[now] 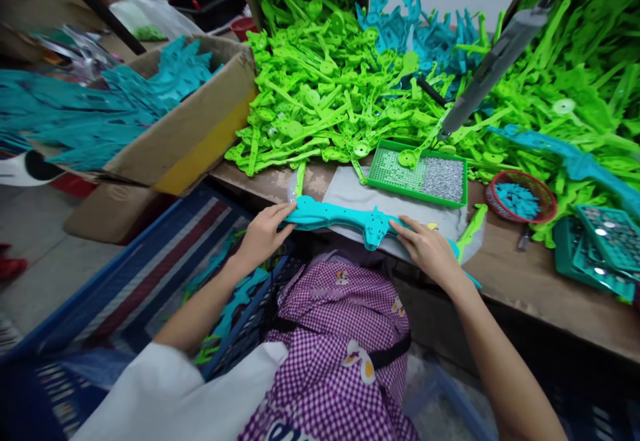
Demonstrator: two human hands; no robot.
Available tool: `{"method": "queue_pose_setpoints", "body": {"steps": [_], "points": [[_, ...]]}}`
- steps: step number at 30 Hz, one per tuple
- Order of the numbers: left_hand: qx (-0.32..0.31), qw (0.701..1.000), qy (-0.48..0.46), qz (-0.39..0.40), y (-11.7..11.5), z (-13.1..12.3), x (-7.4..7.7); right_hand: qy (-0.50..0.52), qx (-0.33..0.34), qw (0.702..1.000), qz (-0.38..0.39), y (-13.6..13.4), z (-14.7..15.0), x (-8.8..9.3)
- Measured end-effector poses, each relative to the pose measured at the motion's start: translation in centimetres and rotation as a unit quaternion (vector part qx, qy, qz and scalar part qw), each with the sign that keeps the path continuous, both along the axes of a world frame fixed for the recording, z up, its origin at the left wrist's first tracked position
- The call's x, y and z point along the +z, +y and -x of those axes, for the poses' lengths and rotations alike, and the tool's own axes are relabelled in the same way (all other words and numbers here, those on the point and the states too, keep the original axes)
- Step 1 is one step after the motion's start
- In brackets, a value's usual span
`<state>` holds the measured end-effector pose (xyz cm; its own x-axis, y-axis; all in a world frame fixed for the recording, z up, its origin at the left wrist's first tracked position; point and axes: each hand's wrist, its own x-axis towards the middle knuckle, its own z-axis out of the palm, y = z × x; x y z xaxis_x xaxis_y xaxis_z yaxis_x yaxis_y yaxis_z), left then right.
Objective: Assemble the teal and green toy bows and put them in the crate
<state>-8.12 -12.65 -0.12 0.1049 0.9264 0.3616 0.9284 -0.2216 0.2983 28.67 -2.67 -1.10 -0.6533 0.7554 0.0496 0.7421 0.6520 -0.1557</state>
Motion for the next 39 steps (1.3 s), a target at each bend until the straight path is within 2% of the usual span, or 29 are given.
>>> {"method": "queue_pose_setpoints", "body": {"steps": [5,11,14,16,19,23,27,29,34,36,39], "points": [[-0.028,0.999,0.019,0.034,2.2,1.5,-0.5,0.003,-0.007,1.000,0.006,0.0,0.0,0.0],[-0.088,0.989,0.105,0.056,2.9,2.0,1.0,0.005,-0.008,1.000,0.004,0.0,0.1,0.2],[-0.087,0.983,0.145,0.072,2.8,1.9,1.7,0.001,-0.009,1.000,0.002,-0.1,0.0,0.2],[-0.083,0.982,0.143,0.088,2.6,2.1,2.2,-0.004,-0.011,1.000,-0.005,-0.1,0.1,0.2],[-0.108,0.982,0.111,0.112,2.0,2.6,2.8,-0.006,-0.009,1.000,-0.022,-0.3,0.1,0.1],[-0.123,0.982,0.086,0.115,1.9,2.5,2.1,-0.006,-0.007,0.999,-0.042,-0.5,0.1,-0.1],[-0.144,0.984,0.060,0.091,4.1,1.4,0.6,0.000,-0.020,0.999,-0.036,-0.3,0.0,-0.2],[-0.151,0.983,0.063,0.089,5.7,1.2,0.5,0.005,-0.033,0.999,-0.031,0.1,-0.2,-0.2],[-0.183,0.971,0.050,0.147,8.3,2.1,2.0,0.002,-0.044,0.999,-0.027,0.7,-0.5,-0.3],[-0.197,0.966,0.062,0.157,8.4,2.3,2.5,-0.007,-0.046,0.998,-0.033,0.8,-0.5,-0.3],[-0.183,0.964,0.142,0.128,7.9,2.0,2.6,-0.006,-0.043,0.998,-0.034,0.7,-0.5,-0.2]]}}
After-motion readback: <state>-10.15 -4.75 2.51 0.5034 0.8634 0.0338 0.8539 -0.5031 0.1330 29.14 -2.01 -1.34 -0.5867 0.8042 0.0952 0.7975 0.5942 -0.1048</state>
